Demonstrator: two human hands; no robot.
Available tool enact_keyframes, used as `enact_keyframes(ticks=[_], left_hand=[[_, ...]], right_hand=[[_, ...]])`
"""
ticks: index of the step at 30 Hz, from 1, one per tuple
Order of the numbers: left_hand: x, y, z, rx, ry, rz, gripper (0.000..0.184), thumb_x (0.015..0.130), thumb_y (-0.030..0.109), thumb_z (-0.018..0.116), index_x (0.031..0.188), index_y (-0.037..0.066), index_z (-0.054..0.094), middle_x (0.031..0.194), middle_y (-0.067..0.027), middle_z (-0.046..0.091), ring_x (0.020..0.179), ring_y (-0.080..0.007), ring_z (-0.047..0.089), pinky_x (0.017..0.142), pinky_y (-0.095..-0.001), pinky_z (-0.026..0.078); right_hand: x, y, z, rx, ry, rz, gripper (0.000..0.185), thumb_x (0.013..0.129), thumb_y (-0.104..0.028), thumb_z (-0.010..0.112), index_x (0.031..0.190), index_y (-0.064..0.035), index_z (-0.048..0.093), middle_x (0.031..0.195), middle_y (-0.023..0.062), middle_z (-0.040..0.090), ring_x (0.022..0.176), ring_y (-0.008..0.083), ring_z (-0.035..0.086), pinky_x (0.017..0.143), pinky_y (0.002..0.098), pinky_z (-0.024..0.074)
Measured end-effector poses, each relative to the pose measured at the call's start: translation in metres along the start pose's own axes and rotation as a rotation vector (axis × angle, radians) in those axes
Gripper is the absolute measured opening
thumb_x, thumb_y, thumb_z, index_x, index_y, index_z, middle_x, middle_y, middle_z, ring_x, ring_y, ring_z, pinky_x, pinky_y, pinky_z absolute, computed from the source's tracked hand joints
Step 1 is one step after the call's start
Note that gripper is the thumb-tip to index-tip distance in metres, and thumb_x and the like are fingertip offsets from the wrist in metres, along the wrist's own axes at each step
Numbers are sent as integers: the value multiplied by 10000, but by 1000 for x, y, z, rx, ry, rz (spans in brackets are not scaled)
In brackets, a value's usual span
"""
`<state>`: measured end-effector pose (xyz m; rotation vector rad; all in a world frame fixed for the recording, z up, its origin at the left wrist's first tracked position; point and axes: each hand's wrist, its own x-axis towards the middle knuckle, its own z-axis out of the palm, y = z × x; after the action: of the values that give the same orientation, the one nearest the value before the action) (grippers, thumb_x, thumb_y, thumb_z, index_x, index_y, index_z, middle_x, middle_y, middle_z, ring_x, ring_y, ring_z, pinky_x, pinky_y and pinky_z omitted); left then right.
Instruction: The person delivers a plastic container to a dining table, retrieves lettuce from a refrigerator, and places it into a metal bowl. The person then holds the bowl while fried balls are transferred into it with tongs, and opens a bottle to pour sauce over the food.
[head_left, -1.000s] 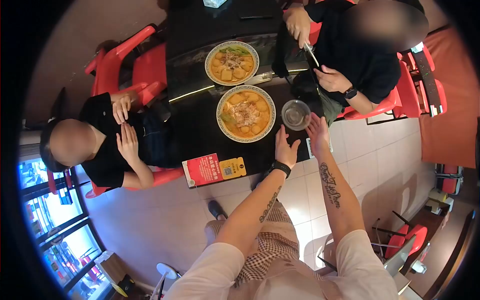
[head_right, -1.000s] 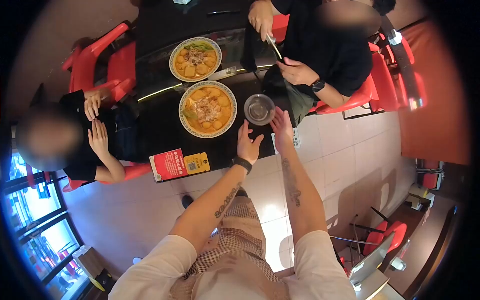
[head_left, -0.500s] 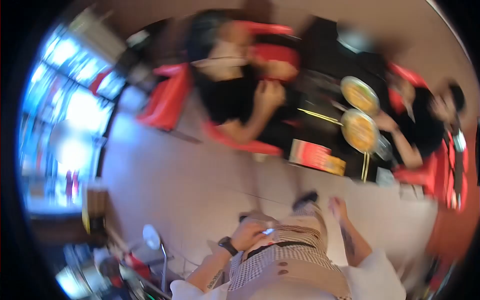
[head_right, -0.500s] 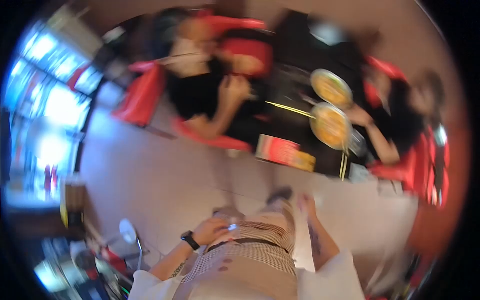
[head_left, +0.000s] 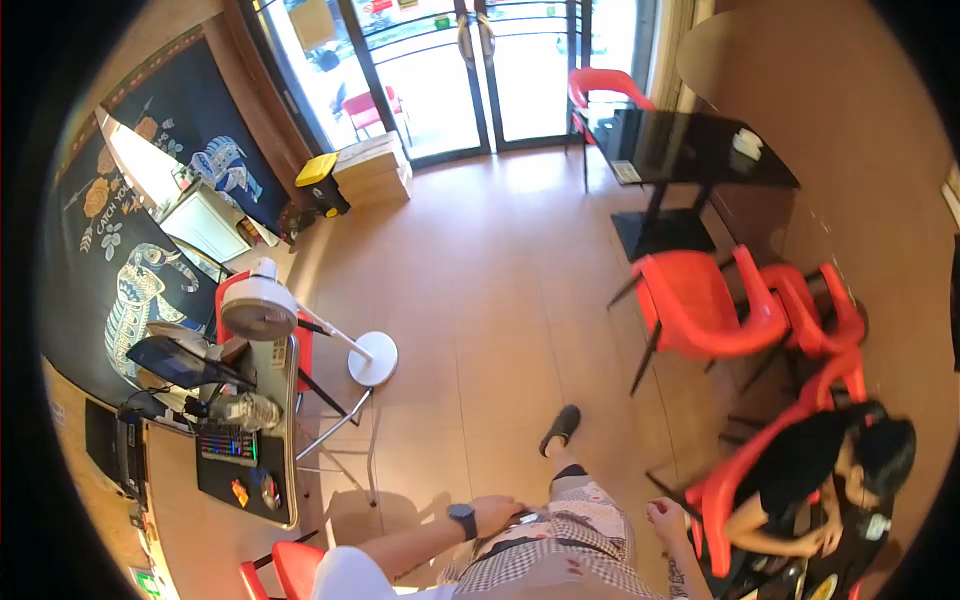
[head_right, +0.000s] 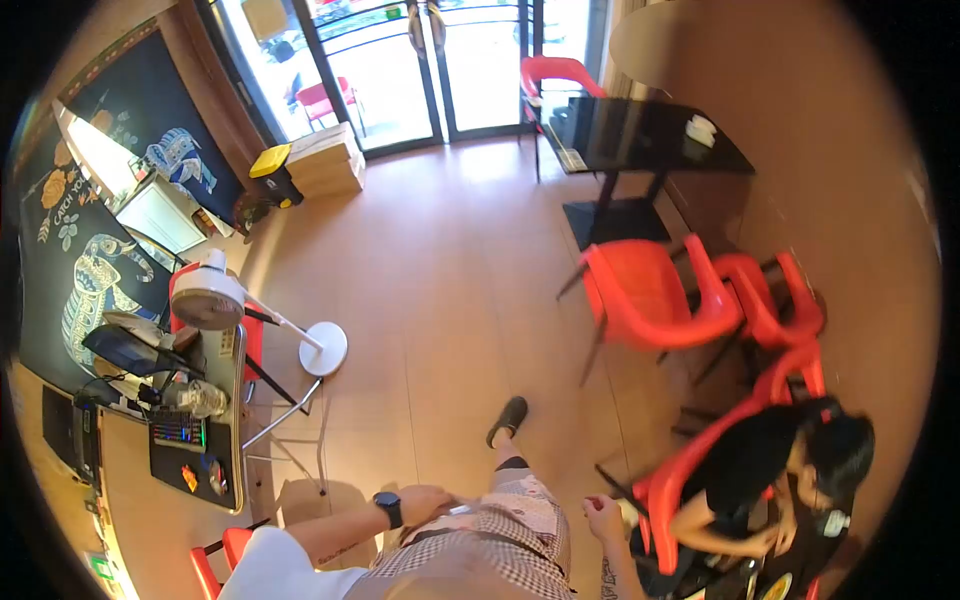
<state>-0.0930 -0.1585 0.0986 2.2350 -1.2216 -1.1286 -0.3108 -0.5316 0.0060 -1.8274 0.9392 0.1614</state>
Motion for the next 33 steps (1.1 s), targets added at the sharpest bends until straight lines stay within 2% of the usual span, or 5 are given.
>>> enact_keyframes(ticks=[11,18,21,23,33], left_hand=[[50,-160,-300,156,580,-176,260,873,236,581,988,40,707,1202,-130,646,1075,-295,614,884,-420,513],[22,-314,-544,-872,1022,-390,224,921,200,657,979,-11,705,758,-61,681,626,-110,641,567,-262,523],[18,-405,-657,-1072,1298,-419,190,931,163,624,952,-12,694,707,-12,621,569,-102,609,494,-241,485],[25,-475,-713,-1249,1513,-255,280,951,273,624,1011,11,701,750,-7,631,669,-90,618,588,-273,488],[42,-726,-914,-1852,1776,411,492,1035,376,366,1328,-2,484,1243,-158,608,1087,-274,624,974,-412,485]], right_hand=[[382,-521,198,-417,-612,-614,336,895,-278,642,1114,-24,667,992,147,712,896,235,677,800,361,536],[453,-779,388,-370,-1617,-206,345,963,-206,538,1247,-22,603,1152,138,669,1021,217,652,847,364,538],[495,-843,470,-166,-1424,-412,443,954,-204,511,1353,-14,497,1203,139,629,1047,267,639,830,412,557],[510,-907,522,459,-1507,118,519,954,-184,499,1432,-11,395,1274,138,562,1121,325,588,847,495,557],[564,-1204,780,457,-1581,1,621,845,-21,466,1451,-2,330,1273,150,552,1127,286,589,900,489,557]])
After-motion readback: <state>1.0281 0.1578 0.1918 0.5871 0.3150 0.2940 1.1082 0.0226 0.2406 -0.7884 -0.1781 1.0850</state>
